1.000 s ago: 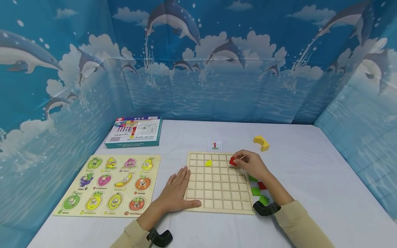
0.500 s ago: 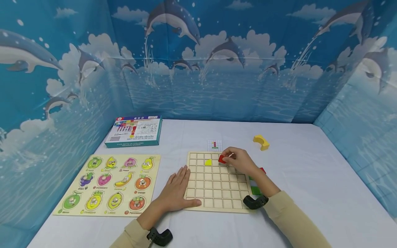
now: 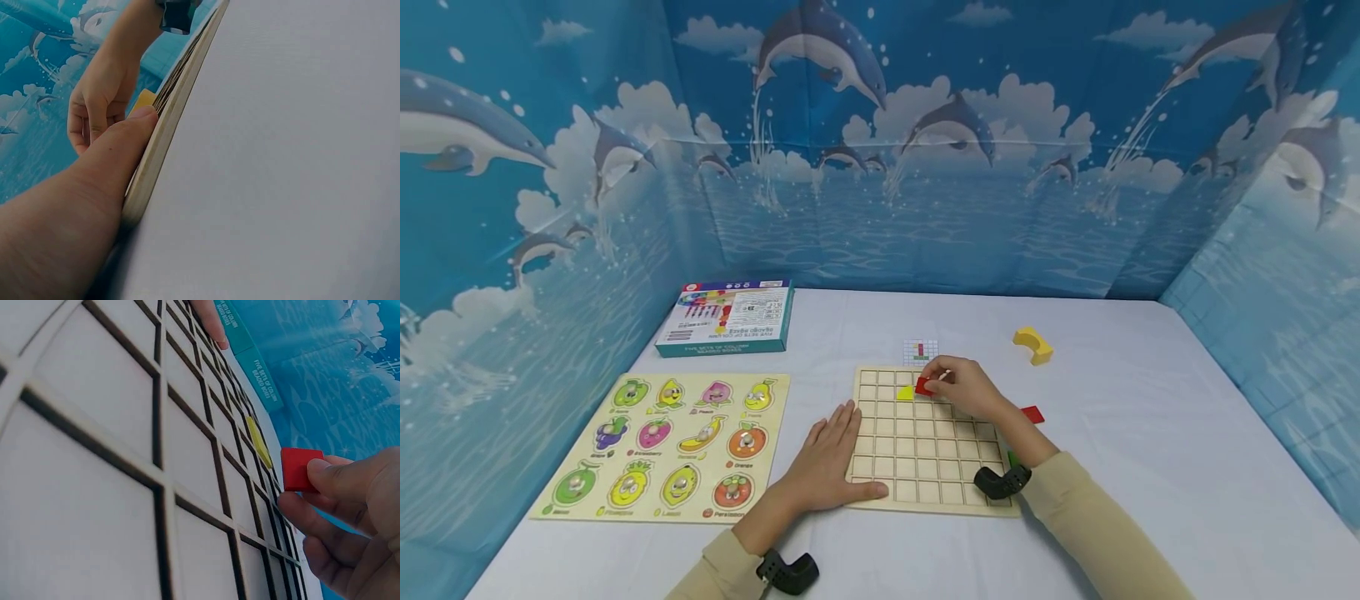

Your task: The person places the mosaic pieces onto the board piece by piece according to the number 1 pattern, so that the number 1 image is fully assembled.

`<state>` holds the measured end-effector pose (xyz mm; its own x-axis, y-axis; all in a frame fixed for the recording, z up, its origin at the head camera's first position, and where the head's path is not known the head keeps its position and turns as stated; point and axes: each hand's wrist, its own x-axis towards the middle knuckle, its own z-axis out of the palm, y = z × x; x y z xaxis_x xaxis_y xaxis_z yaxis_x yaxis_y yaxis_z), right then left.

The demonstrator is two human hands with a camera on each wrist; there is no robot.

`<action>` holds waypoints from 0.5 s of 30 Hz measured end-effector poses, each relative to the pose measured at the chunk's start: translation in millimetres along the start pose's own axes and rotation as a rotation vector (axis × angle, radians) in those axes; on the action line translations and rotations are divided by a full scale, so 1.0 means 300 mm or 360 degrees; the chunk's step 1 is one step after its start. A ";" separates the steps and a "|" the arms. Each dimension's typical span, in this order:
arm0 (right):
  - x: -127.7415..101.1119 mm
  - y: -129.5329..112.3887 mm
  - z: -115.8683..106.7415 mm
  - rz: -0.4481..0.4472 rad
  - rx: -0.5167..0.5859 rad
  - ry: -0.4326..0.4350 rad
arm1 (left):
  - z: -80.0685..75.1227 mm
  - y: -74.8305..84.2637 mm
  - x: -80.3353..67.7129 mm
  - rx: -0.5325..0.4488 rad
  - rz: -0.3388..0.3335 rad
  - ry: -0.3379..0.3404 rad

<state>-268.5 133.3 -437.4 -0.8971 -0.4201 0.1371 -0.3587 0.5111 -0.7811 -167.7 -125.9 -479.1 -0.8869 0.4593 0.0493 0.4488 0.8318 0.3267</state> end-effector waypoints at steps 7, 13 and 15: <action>0.013 0.012 0.018 0.0012 -0.0124 -0.0009 | 0.000 0.001 0.002 0.0019 0.0008 0.0011; 0.014 0.013 0.023 0.0026 -0.0174 -0.0046 | 0.001 0.000 -0.001 0.0009 0.0017 0.0012; 0.014 0.011 0.023 0.0020 -0.0182 -0.0060 | 0.002 -0.001 -0.001 0.0005 0.0020 0.0017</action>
<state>-271.6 127.9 -443.7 -0.8921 -0.4398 0.1033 -0.3766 0.5978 -0.7077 -167.4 -126.1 -479.8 -0.8824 0.4662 0.0637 0.4602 0.8270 0.3230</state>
